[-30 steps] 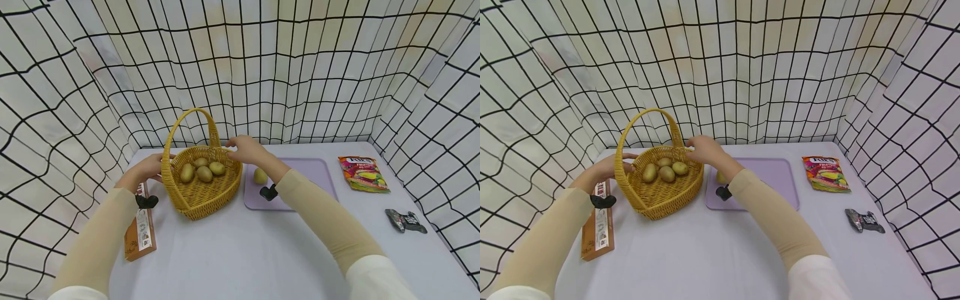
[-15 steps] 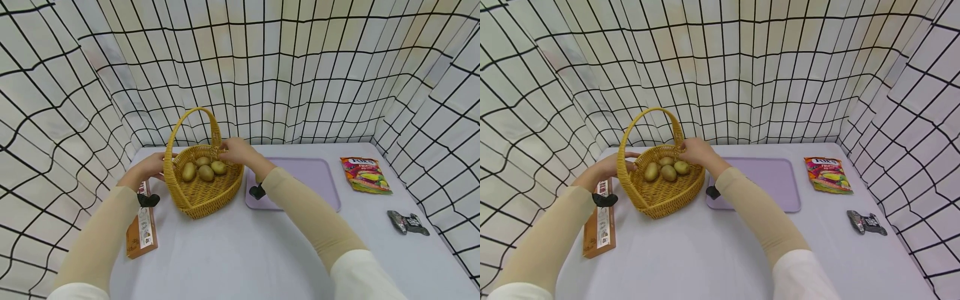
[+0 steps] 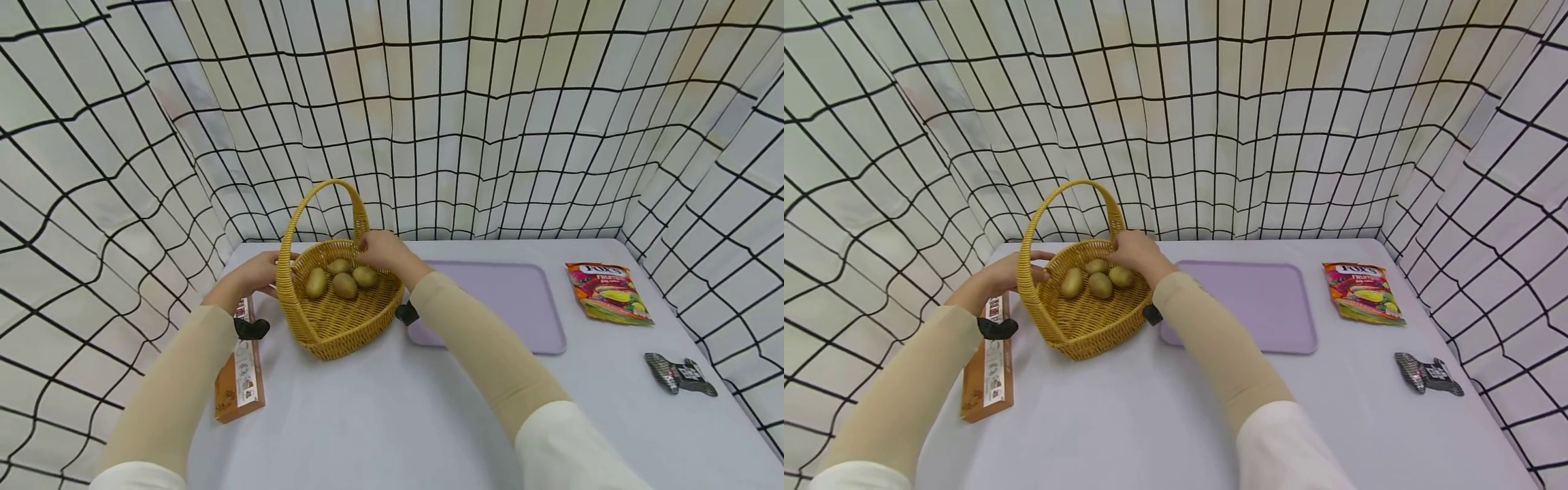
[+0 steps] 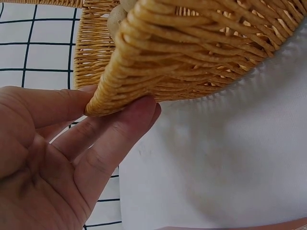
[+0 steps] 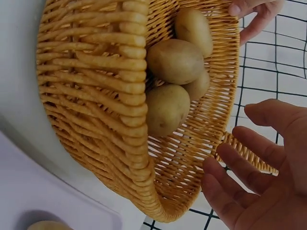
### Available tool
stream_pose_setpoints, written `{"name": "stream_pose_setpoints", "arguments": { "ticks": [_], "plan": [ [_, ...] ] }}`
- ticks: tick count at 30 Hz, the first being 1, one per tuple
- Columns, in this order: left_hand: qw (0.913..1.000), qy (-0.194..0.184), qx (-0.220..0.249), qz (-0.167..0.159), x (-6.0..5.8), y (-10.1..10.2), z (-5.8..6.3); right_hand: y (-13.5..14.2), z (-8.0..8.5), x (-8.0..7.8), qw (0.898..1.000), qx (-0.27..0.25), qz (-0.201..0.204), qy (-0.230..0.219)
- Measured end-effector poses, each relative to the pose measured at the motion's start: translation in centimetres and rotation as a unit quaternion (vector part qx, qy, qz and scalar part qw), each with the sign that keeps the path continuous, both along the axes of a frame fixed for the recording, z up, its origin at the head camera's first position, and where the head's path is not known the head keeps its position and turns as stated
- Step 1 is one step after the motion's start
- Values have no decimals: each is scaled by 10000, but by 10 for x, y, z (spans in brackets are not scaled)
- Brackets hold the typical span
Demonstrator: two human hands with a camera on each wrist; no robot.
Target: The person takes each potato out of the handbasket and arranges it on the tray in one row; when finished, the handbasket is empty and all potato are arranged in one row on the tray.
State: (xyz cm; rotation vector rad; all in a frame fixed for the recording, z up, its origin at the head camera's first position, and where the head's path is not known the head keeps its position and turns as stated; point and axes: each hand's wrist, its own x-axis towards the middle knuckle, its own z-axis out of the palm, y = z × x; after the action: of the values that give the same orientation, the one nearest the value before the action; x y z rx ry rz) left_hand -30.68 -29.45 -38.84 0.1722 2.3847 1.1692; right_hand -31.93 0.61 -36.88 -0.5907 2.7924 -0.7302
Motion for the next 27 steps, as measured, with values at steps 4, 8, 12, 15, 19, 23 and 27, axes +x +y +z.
{"name": "stream_pose_setpoints", "arguments": {
  "ticks": [4, 8, 12, 15, 19, 23, 27],
  "plan": [
    [10000, -28, 54, 17, 0, -2, -1, -5, -2, -3, 9998, 210, -15, 34],
    [10000, -10, 51, 80, -1, -3, -3, -8, -4, -3, 9994, 334, 67, 16],
    [9999, -12, 76, 84, -2, -2, -5, -11, -10, -3, 9987, 481, 102, -137],
    [9999, -27, 115, 29, -3, -1, -3, -12, -16, -4, 9983, 535, 25, -225],
    [9999, -48, 123, 7, -2, -1, -1, -16, -24, -7, 9986, 464, -25, -261],
    [9999, -48, 105, 50, 1, 0, 0, -20, -27, -11, 9976, 546, -9, -415],
    [9999, -23, 107, 73, 2, 1, 1, -22, -25, -9, 9959, 755, 25, -489]
  ]
}}
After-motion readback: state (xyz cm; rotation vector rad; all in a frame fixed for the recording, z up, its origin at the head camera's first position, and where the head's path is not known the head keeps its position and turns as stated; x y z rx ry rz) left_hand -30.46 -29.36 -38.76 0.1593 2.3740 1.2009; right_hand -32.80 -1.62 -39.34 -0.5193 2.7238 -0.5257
